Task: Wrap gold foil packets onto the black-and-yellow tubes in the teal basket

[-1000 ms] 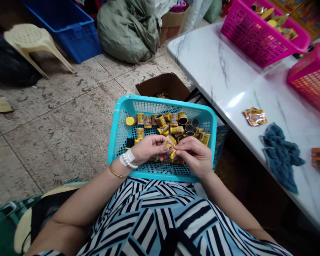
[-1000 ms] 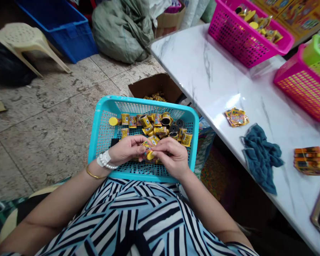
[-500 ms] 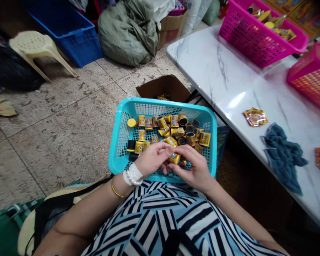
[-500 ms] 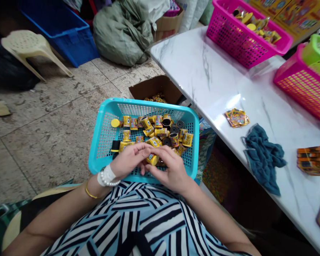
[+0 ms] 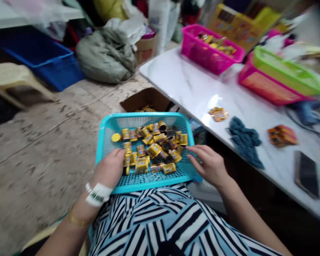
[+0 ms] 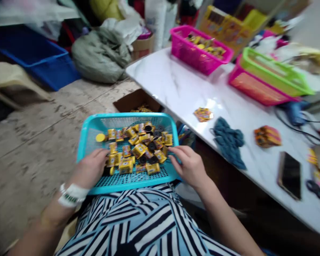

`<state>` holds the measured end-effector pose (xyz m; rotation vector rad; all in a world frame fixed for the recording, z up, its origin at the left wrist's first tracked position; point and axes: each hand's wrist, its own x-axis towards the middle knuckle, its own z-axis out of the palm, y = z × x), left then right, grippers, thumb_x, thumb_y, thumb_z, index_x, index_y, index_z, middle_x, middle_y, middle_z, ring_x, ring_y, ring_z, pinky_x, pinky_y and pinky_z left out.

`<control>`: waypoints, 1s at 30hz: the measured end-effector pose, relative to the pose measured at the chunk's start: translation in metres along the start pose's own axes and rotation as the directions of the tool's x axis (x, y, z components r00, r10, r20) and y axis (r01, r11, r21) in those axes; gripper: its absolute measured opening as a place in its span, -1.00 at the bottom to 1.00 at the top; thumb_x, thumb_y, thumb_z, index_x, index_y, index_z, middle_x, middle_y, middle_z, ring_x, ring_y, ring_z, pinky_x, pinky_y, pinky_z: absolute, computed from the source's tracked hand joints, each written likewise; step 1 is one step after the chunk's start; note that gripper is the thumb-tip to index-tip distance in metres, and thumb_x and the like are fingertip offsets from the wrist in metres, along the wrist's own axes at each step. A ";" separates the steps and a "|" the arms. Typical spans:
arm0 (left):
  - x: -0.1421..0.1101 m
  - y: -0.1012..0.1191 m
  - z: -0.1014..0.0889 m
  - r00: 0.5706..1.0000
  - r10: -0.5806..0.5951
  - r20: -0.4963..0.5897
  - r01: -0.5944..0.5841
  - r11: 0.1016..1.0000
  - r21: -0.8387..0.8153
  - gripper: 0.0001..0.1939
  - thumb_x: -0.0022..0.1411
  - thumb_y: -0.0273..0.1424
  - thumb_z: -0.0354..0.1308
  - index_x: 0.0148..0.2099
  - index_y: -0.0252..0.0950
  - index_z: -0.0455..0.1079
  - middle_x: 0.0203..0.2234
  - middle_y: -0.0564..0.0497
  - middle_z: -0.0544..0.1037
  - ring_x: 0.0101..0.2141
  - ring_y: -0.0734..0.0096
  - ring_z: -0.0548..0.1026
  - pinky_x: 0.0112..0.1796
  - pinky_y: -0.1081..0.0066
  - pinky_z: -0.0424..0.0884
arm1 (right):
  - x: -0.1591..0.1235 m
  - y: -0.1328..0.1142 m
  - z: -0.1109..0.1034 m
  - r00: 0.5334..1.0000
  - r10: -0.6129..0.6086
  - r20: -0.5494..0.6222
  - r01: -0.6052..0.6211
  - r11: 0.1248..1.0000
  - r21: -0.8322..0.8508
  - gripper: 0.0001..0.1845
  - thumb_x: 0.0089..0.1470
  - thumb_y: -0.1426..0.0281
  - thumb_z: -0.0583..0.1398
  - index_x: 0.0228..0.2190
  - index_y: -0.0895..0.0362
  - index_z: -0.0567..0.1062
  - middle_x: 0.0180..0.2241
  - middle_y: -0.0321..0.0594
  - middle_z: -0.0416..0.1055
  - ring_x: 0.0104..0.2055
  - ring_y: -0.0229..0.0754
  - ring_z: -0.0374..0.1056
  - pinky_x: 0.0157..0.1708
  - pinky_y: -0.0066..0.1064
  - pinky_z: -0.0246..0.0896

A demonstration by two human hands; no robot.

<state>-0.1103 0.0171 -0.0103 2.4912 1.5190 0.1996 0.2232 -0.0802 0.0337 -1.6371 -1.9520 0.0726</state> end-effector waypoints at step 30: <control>0.018 0.027 -0.020 0.932 -0.297 0.208 0.239 0.934 0.264 -0.67 0.26 -0.59 -0.06 -0.22 -0.41 0.56 -0.21 -0.33 0.58 -0.15 0.06 0.58 -0.18 0.24 0.46 | 0.021 -0.016 0.003 0.927 -0.057 -0.372 0.010 0.992 -0.127 -0.86 0.17 0.36 0.21 -0.36 0.13 0.57 -0.30 -0.10 0.50 -0.18 -0.05 0.37 -0.10 -0.18 0.31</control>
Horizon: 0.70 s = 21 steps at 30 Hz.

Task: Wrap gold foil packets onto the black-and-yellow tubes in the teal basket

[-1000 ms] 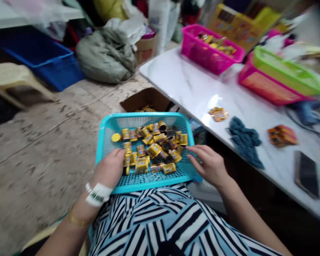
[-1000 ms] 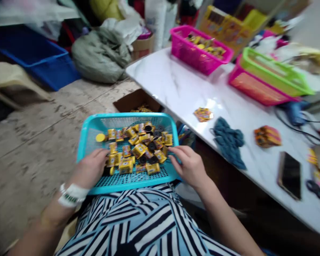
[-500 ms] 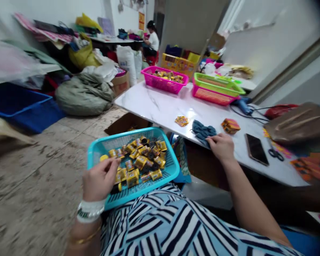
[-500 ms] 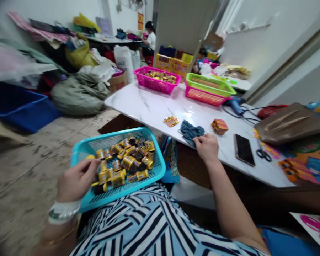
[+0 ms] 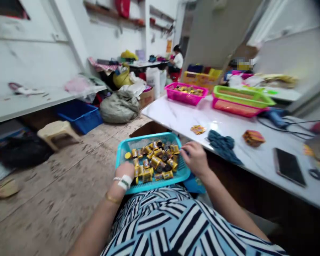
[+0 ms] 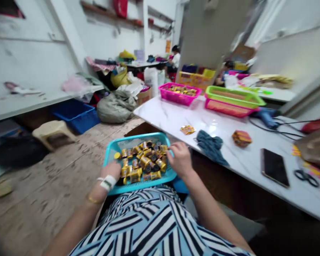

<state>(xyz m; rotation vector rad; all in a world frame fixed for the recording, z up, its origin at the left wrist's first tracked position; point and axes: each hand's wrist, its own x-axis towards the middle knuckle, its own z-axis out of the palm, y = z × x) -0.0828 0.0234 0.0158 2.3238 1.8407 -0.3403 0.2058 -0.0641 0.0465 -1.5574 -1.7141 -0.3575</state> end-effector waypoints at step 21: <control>0.012 -0.017 -0.013 0.971 0.239 -0.030 -0.237 0.971 0.041 -0.50 0.24 -0.28 0.13 0.19 -0.37 0.39 0.03 -0.32 0.51 0.01 0.02 0.52 -0.01 0.21 0.39 | 0.091 0.156 0.000 0.902 0.429 0.042 -0.411 0.885 -0.220 -0.89 -0.01 0.40 0.30 -0.48 0.13 0.67 -0.33 -0.03 0.53 -0.17 0.00 0.30 -0.15 -0.27 0.19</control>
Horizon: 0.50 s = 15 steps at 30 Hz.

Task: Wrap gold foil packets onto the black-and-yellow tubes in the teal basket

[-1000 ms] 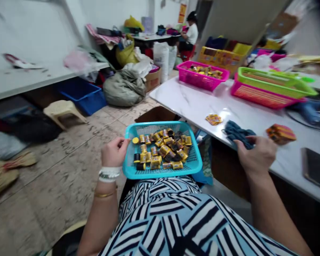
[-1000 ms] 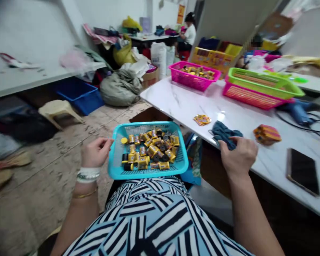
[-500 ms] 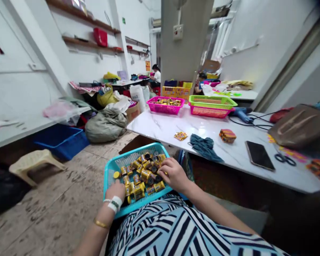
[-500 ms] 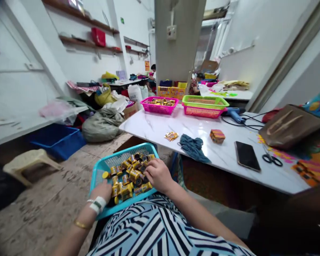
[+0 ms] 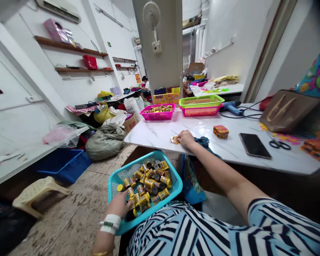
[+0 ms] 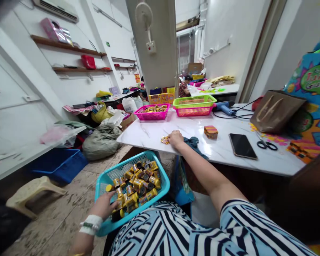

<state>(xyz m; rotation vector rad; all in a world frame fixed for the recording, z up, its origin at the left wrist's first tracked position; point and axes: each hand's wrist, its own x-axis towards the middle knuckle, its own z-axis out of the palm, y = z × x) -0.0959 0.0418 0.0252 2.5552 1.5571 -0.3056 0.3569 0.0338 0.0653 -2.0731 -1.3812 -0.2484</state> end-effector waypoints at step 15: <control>-0.034 0.064 -0.020 0.911 -0.291 -0.291 -0.296 0.030 -0.955 -0.39 -0.01 0.11 0.27 -0.18 -0.36 0.51 -0.37 -0.12 0.62 -0.44 0.35 0.53 -0.54 0.49 0.34 | -0.114 -0.166 0.001 0.793 -0.581 -0.181 0.605 0.721 0.338 -0.82 0.20 0.36 0.19 -0.27 0.04 0.64 -0.21 -0.18 0.56 -0.16 -0.18 0.45 -0.10 -0.36 0.36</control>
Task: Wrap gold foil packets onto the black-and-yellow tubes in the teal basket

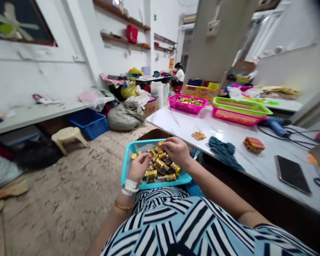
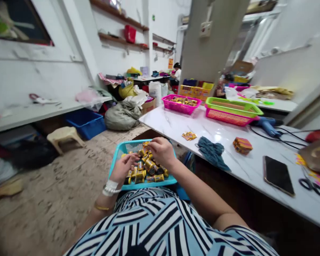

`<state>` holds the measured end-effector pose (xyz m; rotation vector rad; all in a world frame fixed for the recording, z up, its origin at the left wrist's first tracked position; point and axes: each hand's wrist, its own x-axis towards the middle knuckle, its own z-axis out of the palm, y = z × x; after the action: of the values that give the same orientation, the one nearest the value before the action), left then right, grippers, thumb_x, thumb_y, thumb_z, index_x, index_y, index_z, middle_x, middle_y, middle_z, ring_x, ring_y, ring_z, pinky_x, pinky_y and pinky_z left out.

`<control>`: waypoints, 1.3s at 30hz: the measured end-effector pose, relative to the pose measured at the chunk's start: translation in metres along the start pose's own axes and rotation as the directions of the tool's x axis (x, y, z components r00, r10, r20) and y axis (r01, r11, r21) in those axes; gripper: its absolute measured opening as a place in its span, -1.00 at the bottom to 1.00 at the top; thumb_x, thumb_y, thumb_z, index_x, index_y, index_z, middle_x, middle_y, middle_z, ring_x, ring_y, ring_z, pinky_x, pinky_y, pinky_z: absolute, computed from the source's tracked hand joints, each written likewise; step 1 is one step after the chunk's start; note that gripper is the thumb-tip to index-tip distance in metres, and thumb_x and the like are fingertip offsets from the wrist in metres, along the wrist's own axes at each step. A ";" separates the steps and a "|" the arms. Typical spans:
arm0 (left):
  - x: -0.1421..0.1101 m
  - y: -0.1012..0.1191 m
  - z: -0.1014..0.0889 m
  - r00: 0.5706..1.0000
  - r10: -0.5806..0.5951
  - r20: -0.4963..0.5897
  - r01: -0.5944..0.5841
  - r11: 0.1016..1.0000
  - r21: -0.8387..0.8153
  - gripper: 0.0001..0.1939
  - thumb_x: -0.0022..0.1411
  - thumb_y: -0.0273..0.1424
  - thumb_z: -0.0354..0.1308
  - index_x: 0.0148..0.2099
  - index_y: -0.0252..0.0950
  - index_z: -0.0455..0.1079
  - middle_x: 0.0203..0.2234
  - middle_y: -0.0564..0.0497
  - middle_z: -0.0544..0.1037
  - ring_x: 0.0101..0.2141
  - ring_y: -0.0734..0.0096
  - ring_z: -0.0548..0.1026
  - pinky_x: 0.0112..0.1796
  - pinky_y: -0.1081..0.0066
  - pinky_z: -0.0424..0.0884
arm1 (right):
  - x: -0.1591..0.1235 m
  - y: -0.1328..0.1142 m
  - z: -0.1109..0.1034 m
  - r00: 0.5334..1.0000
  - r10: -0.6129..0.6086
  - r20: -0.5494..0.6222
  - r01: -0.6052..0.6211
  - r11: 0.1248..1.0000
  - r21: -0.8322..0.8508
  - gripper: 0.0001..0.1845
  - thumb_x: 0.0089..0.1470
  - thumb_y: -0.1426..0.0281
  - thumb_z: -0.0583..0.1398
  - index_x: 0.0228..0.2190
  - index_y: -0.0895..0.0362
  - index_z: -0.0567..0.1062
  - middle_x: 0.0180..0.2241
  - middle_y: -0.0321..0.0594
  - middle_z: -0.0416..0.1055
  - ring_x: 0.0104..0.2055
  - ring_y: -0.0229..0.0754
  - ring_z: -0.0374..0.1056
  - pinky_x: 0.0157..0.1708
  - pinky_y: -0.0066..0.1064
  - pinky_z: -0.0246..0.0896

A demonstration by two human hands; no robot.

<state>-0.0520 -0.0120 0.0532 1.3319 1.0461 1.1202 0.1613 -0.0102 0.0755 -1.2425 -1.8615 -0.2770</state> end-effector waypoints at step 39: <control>-0.008 -0.010 -0.009 0.928 0.305 -0.213 -0.241 0.929 0.280 -0.86 0.11 -0.33 0.30 -0.35 -0.29 0.62 -0.46 -0.06 0.57 -0.43 0.39 0.46 -0.34 0.40 0.37 | -0.034 -0.059 0.061 0.823 0.427 0.375 -0.567 0.664 0.488 -0.59 0.20 0.09 0.11 -0.55 0.07 0.31 -0.60 -0.37 0.19 -0.52 -0.28 0.08 -0.52 -0.45 0.01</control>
<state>-0.0624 -0.0172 0.0426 1.6024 1.2452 1.4349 0.0842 -0.0244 0.0286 -1.3077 -1.5120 0.7340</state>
